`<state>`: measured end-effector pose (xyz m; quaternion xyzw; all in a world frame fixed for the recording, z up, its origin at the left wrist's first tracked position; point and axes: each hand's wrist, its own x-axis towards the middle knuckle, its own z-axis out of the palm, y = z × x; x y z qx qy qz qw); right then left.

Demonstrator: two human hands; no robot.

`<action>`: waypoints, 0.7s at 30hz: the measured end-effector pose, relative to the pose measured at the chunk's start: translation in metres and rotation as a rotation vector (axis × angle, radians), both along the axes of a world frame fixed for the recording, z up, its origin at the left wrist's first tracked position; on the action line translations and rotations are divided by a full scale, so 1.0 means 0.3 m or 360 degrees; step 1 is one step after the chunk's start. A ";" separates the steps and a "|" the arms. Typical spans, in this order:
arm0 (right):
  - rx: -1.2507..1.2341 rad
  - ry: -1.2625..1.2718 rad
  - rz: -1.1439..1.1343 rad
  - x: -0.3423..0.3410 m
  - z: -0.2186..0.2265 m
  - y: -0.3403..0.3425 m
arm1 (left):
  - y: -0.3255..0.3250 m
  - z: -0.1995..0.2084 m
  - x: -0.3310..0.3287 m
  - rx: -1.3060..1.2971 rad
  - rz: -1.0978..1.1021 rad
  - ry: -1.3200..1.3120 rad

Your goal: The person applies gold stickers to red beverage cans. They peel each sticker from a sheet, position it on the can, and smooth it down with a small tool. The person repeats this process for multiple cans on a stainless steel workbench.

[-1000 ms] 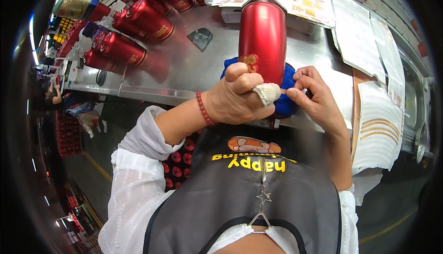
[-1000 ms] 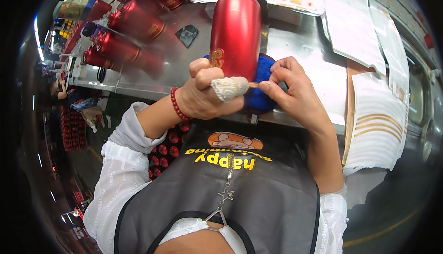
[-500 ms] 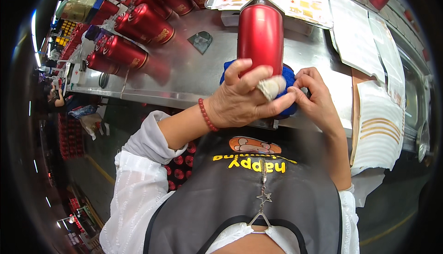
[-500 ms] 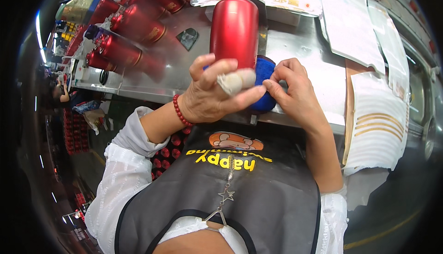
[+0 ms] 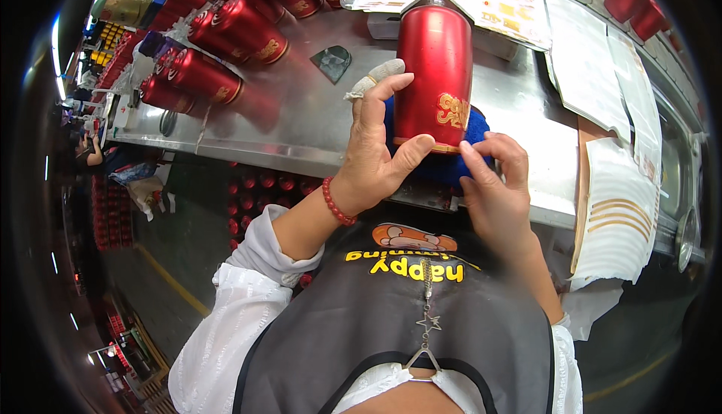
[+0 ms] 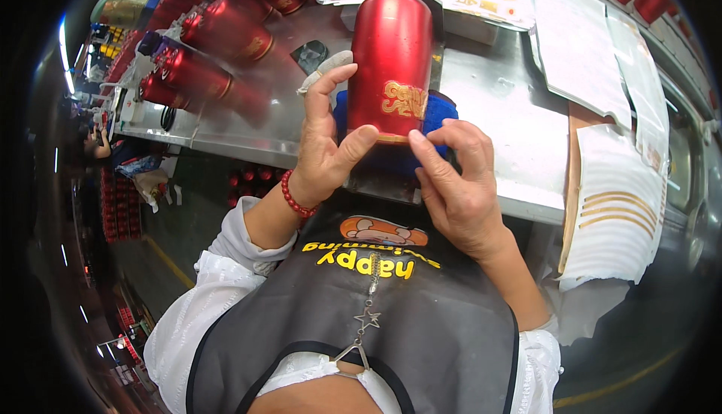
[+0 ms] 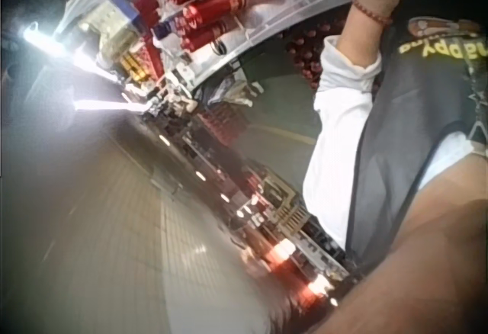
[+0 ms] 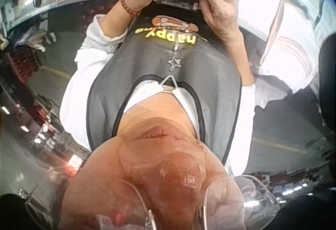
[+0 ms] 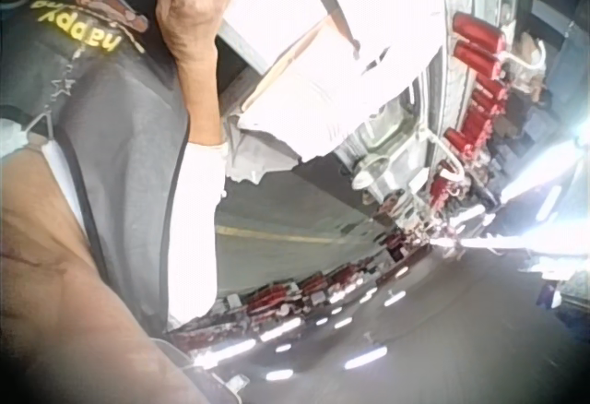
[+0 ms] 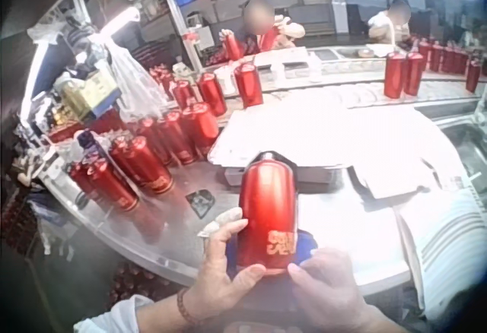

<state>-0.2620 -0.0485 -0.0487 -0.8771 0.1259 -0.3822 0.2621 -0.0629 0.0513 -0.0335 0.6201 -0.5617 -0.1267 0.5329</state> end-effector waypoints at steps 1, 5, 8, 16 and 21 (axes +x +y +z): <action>-0.0021 0.0039 0.0018 -0.001 -0.002 0.003 | -0.001 0.009 -0.001 0.0037 0.0014 -0.0053; -0.0036 0.0052 0.0018 0.005 -0.011 0.006 | -0.018 0.030 -0.018 0.0027 0.0079 -0.0288; -0.0050 0.0063 0.0021 0.006 -0.005 0.004 | -0.032 0.037 -0.023 -0.0004 0.0075 -0.0440; -0.0033 0.0096 0.0010 -0.004 -0.010 0.012 | -0.006 0.000 0.028 0.0095 -0.0114 0.0102; -0.0064 0.0099 0.0015 0.001 -0.005 0.009 | -0.015 0.015 0.016 0.0152 -0.0034 -0.0084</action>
